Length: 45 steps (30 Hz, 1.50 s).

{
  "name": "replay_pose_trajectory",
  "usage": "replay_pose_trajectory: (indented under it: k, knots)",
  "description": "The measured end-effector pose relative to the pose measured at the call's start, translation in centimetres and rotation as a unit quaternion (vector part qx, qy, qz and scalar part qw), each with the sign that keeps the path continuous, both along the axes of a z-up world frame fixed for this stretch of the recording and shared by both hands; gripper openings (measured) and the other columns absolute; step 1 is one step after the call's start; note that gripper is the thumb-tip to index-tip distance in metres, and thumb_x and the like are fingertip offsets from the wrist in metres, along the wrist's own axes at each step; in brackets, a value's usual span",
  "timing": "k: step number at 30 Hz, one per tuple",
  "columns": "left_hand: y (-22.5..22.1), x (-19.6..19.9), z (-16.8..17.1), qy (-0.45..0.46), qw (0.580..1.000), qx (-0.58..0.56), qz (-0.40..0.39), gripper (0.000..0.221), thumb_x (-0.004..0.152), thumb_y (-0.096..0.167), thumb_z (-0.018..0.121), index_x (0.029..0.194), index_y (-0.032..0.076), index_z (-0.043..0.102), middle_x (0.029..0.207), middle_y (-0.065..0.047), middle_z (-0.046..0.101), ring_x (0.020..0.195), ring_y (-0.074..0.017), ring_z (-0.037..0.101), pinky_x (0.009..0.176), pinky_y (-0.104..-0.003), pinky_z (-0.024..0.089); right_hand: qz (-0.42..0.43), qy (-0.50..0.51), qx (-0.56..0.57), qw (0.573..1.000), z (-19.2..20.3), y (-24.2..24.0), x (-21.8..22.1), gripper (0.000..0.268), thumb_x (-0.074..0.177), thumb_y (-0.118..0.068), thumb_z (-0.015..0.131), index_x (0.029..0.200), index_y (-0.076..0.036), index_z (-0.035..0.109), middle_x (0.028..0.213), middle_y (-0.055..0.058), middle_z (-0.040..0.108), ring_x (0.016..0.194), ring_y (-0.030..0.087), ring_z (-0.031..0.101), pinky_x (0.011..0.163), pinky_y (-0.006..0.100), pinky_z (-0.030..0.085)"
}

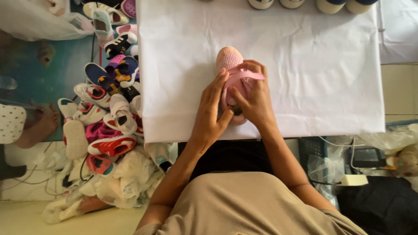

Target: The person is preparing a pink shoe by inspecting the interior and then inserting white stuffing material to maintain its shape.

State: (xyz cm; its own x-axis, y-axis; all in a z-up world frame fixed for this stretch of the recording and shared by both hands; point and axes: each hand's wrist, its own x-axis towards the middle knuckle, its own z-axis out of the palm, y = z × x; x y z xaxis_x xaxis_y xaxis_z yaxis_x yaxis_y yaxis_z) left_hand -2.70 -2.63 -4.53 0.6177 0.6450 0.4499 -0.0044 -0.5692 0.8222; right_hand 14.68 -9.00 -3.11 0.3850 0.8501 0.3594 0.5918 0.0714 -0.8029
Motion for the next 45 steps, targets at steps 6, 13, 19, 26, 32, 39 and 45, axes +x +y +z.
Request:
replay_pose_trajectory:
  k: [6, 13, 19, 26, 32, 39, 45]
  knots:
    - [0.0, -0.1, 0.6, -0.004, 1.000, 0.005, -0.001, 0.083, 0.093, 0.003, 0.067, 0.174, 0.004, 0.046, 0.180, -0.019, 0.046, 0.166, -0.0390, 0.047, 0.141, -0.051, 0.034, -0.024, 0.044, -0.035, 0.998, 0.5, 0.2, -0.4, 0.071, 0.080, -0.021, 0.093, 0.142, -0.007, 0.061, 0.151, 0.016, 0.054, 0.151, 0.041, 0.054, 0.120, 0.052, 0.049]
    - [-0.1, 0.1, 1.1, -0.003, 1.000, 0.007, 0.013, 0.081, 0.093, 0.004, 0.068, 0.172, 0.003, 0.048, 0.177, -0.020, 0.049, 0.164, -0.0398, 0.049, 0.139, -0.051, 0.035, -0.033, 0.069, -0.074, 0.994, 2.2, 0.3, -1.0, 0.076, 0.073, -0.015, 0.088, 0.142, -0.009, 0.057, 0.151, 0.019, 0.051, 0.148, 0.047, 0.056, 0.120, 0.055, 0.050]
    - [0.0, 0.1, 1.1, -0.008, 1.000, -0.003, 0.008, 0.079, 0.094, 0.005, 0.064, 0.171, 0.000, 0.049, 0.176, -0.022, 0.050, 0.164, -0.0417, 0.049, 0.138, -0.052, 0.037, -0.039, 0.053, -0.088, 0.994, 2.8, 0.6, -1.3, 0.075, 0.071, -0.012, 0.089, 0.138, -0.007, 0.055, 0.148, 0.021, 0.050, 0.146, 0.052, 0.057, 0.116, 0.060, 0.052]
    - [-0.4, 0.1, 1.3, -0.001, 1.000, -0.018, 0.014, 0.079, 0.095, 0.006, 0.064, 0.171, -0.001, 0.048, 0.177, -0.022, 0.049, 0.165, -0.0424, 0.049, 0.139, -0.053, 0.036, -0.033, 0.038, -0.144, 0.988, 5.1, 0.4, -1.6, 0.071, 0.079, -0.012, 0.083, 0.142, -0.010, 0.051, 0.152, 0.021, 0.048, 0.143, 0.056, 0.056, 0.107, 0.065, 0.056]
    - [-0.4, 0.3, 1.6, 0.004, 1.000, -0.014, 0.019, 0.079, 0.097, 0.010, 0.062, 0.173, 0.002, 0.045, 0.179, -0.022, 0.045, 0.166, -0.0434, 0.046, 0.141, -0.055, 0.034, -0.029, -0.072, -0.234, 0.969, 6.2, 1.2, -1.9, 0.076, 0.077, -0.013, 0.084, 0.143, -0.008, 0.047, 0.155, 0.019, 0.047, 0.140, 0.054, 0.059, 0.099, 0.068, 0.060]
    - [-0.5, 0.1, 1.2, 0.003, 1.000, -0.022, 0.015, 0.077, 0.097, 0.011, 0.061, 0.173, 0.002, 0.046, 0.178, -0.022, 0.047, 0.165, -0.0438, 0.048, 0.141, -0.055, 0.034, -0.012, -0.087, -0.251, 0.964, 7.2, 1.5, -2.9, 0.076, 0.081, -0.014, 0.082, 0.148, -0.010, 0.045, 0.156, 0.019, 0.042, 0.142, 0.058, 0.053, 0.098, 0.074, 0.060]
    - [-0.4, 0.4, 1.1, 0.009, 1.000, 0.005, 0.019, 0.083, 0.096, 0.009, 0.066, 0.175, 0.003, 0.043, 0.181, -0.020, 0.043, 0.167, -0.0415, 0.045, 0.143, -0.053, 0.034, 0.080, -0.074, -0.160, 0.981, 5.3, -0.3, -0.4, 0.069, 0.093, -0.008, 0.076, 0.154, 0.007, 0.047, 0.161, 0.030, 0.041, 0.160, 0.062, 0.034, 0.123, 0.070, 0.043]
